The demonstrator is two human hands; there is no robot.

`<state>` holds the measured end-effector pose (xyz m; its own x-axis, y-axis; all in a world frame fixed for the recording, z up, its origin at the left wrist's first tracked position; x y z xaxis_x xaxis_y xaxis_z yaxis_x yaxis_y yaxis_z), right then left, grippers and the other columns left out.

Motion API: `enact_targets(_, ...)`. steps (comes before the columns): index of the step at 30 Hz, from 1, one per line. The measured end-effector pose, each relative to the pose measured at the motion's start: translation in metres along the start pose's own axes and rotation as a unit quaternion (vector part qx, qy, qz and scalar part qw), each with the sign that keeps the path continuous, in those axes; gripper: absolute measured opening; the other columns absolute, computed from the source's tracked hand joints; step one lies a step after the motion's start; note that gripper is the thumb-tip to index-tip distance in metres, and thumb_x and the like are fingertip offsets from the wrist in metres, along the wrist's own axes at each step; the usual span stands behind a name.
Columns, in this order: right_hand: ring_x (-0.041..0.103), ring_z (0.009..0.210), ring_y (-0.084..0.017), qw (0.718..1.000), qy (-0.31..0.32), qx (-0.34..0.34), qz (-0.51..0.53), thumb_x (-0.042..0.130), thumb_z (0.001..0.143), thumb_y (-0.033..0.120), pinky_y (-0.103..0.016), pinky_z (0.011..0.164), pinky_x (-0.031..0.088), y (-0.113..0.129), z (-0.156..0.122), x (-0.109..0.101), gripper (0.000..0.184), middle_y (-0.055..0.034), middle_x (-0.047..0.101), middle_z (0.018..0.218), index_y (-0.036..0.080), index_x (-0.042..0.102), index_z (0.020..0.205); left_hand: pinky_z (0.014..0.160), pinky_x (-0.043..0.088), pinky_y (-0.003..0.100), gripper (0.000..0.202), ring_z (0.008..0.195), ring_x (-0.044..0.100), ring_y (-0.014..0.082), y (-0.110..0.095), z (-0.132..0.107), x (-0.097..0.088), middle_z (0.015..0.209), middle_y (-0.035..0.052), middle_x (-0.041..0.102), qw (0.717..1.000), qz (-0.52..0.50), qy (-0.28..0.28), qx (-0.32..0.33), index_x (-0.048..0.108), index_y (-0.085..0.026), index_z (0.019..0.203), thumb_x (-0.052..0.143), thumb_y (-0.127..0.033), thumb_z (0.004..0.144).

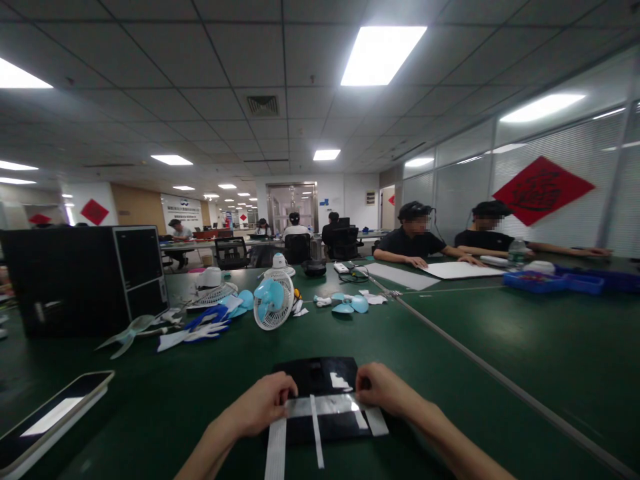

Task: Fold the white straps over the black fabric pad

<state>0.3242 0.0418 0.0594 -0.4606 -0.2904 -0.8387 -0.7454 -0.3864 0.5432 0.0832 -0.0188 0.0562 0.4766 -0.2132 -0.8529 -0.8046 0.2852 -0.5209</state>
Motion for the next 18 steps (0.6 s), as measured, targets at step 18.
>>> enact_targets(18, 0.055, 0.113, -0.020, 0.942, 0.010, -0.317, -0.106, 0.044, 0.088, 0.018, -0.035, 0.102, 0.038, 0.092, -0.047, 0.043, 0.033, -0.0068, 0.064, 0.120, 0.020, 0.064, 0.114, 0.089, 0.038, 0.027, 0.050, 0.100, 0.051, 0.0149, -0.017, 0.004, 0.018, 0.109, 0.0018, 0.053, 0.992, 0.019, 0.035, 0.119, 0.062, -0.032, 0.117, 0.040, -0.005, 0.081)
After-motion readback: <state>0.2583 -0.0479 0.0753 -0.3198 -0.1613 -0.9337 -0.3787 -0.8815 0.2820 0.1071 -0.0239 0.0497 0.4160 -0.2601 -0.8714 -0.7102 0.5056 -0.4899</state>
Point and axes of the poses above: each hand's wrist, its own z-axis towards the middle knuckle, its own x-axis out of the palm, y = z × x, the point moved 6 cm from there along z, towards the middle knuckle
